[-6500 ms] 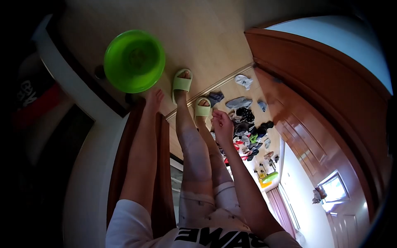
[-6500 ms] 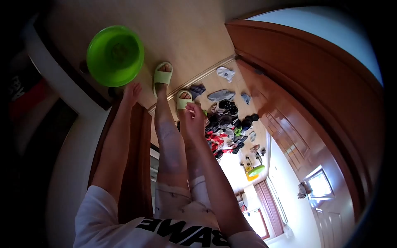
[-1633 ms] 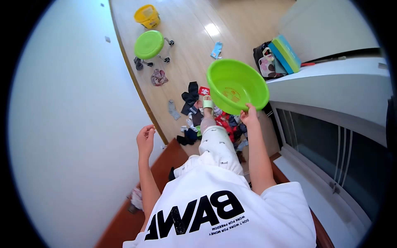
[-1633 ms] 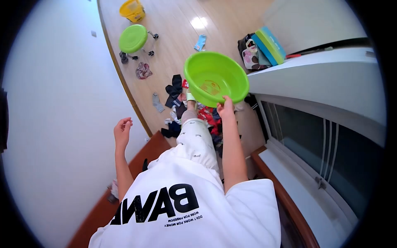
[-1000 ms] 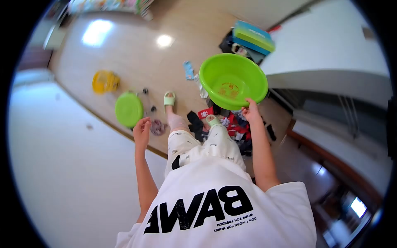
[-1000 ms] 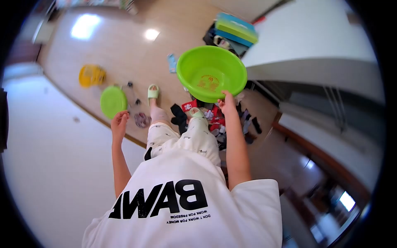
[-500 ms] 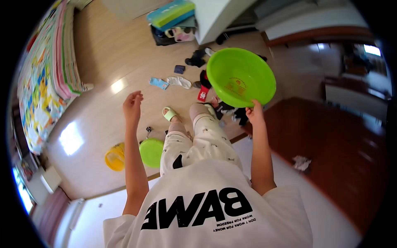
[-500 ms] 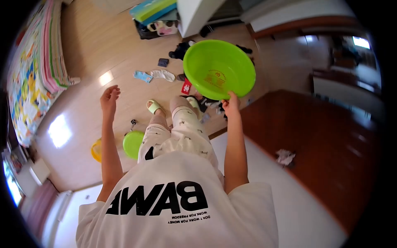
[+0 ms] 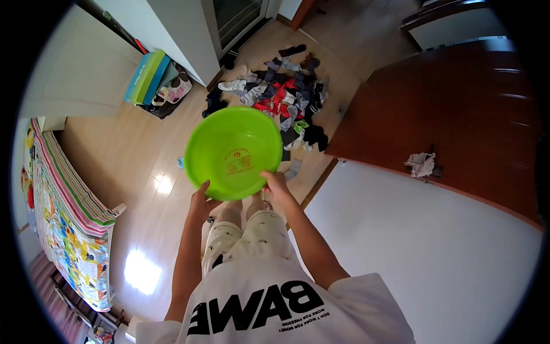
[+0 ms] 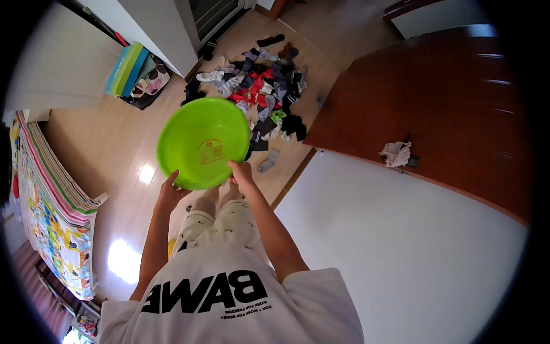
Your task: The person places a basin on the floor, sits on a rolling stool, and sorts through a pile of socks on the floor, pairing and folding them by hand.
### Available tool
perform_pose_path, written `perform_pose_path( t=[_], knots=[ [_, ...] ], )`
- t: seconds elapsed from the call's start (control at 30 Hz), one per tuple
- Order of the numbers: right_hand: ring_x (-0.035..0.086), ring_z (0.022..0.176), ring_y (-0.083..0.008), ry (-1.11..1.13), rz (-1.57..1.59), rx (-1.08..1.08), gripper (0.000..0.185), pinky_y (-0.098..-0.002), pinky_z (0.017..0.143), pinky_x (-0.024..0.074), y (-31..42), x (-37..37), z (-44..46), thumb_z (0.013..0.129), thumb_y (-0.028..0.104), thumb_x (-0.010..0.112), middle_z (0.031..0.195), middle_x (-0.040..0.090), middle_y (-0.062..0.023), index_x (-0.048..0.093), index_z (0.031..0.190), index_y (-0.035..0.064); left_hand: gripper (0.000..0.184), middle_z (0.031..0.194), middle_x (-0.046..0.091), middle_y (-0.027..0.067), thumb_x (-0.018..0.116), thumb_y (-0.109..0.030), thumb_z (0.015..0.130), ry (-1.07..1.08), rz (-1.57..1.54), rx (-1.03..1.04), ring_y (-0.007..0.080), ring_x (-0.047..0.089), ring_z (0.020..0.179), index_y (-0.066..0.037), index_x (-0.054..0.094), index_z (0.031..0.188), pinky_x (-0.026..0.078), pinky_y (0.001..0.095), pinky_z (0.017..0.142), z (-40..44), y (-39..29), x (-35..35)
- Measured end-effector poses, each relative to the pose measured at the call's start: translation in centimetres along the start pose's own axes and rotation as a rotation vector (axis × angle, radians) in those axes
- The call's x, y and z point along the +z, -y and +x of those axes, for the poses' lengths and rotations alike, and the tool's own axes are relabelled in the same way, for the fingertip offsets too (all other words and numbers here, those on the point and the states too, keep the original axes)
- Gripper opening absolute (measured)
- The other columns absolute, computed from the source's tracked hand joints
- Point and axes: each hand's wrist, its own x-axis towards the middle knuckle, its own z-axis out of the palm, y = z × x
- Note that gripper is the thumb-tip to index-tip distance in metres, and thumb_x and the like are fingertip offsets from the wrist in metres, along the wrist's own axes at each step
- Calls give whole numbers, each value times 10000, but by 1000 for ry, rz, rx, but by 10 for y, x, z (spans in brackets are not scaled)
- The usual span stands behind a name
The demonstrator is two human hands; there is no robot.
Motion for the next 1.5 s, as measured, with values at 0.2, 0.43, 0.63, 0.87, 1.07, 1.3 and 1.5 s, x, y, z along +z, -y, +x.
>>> perform_pose_path(
  t=[0.2,0.43,0.63,0.87,1.07,1.3,1.5],
  knots=[
    [506,388,-136,63,-30,78,227,-255,343,329,-13,3,1,784,187,673,587,580,-86,617,818,-29,403,1195,588,173,551,-212,955,-89,-58,77,269,640,1007,11,466,1280,589,371,814,-13,25,-16],
    [498,393,-123,235,-190,-34,210,-245,363,348,-21,54,-8,791,196,662,603,596,-68,634,797,-12,380,1126,629,144,538,-242,971,-218,-126,136,216,651,966,6,503,1257,573,323,805,-38,38,-67],
    [506,392,-126,246,-342,-136,235,-258,374,367,-28,127,-36,784,219,665,594,596,-63,648,794,-16,377,1106,632,149,533,-225,963,-239,-266,206,224,656,955,9,494,1257,583,325,784,-54,28,-127],
    [533,434,-112,327,-542,-177,228,-232,384,377,-82,277,-72,806,230,672,614,608,-51,642,815,5,377,1164,617,150,517,-201,963,-254,-459,279,243,657,977,-14,465,1287,578,365,829,-82,8,-270],
    [537,442,-108,460,-828,-39,223,-225,391,389,-166,442,-81,819,227,656,645,619,-57,638,831,5,314,1135,639,113,512,-196,974,-443,-714,345,215,659,962,-43,502,1248,574,346,817,-111,26,-416],
    [536,437,-109,626,-1099,42,228,-217,385,396,-300,584,-110,824,216,651,639,610,-63,630,838,-11,296,1086,653,68,529,-267,982,-531,-1186,523,157,645,898,-67,545,1200,574,304,769,-161,95,-532],
    [543,438,-110,612,-1292,72,234,-214,377,410,-380,647,-86,821,213,656,648,613,-61,625,871,-14,461,1214,590,154,527,-277,976,-781,-1455,409,232,641,936,-5,458,1341,567,350,824,-136,164,-563]
  ],
)
